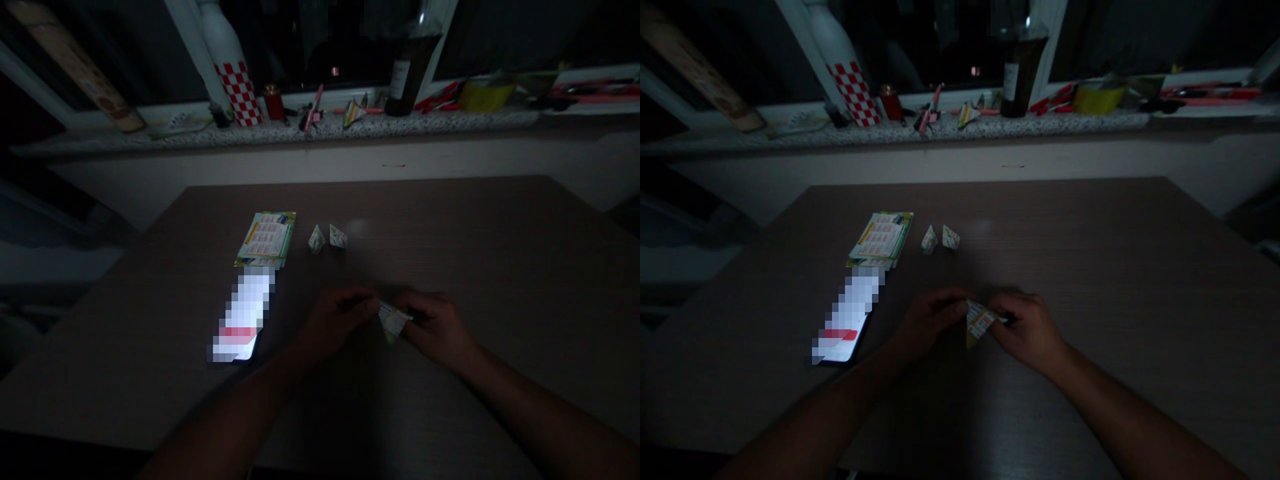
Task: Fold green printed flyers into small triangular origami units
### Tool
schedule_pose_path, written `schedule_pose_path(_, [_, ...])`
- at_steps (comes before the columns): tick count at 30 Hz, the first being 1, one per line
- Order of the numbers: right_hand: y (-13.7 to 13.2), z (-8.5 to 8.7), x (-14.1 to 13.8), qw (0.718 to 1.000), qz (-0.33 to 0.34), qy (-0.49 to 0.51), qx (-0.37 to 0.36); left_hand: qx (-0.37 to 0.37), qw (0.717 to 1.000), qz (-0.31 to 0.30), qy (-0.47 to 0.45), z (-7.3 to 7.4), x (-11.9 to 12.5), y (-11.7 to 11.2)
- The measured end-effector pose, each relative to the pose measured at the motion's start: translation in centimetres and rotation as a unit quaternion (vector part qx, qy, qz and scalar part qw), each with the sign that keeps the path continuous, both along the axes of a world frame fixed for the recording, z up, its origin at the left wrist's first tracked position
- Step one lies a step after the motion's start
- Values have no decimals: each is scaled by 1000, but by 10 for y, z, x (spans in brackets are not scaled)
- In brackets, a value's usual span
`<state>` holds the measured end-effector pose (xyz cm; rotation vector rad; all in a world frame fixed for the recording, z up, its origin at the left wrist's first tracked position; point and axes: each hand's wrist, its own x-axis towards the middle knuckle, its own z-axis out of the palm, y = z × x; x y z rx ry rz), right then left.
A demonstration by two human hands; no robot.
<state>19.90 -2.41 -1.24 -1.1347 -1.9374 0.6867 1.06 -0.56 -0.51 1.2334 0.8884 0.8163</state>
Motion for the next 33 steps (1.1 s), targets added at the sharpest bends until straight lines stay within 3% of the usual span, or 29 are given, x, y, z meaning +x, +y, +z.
schedule_pose_path(6, [1,-5,-1,999,-3,30,-33,-29,999,-33,-20,0,3,-1])
schedule_pose_path(11, [-1,-6,-3,989,-5,86,-119,-12,999,-41,-3,-1,2,-1])
schedule_pose_path(19, [2,0,-4,941,14,167,-293,-20,995,-72,65,-1,0,-2])
schedule_pose_path(23, [2,-1,-5,917,-4,227,-328,-15,995,-65,70,-1,0,-1])
schedule_pose_path(27, [5,-2,-6,897,-22,307,-317,-23,998,-26,59,-2,0,1])
schedule_pose_path(30, [7,-3,-5,885,-46,364,-288,-22,998,41,46,-1,0,4])
schedule_pose_path(33, [7,-5,-4,890,-57,378,-249,-28,993,108,27,1,1,7])
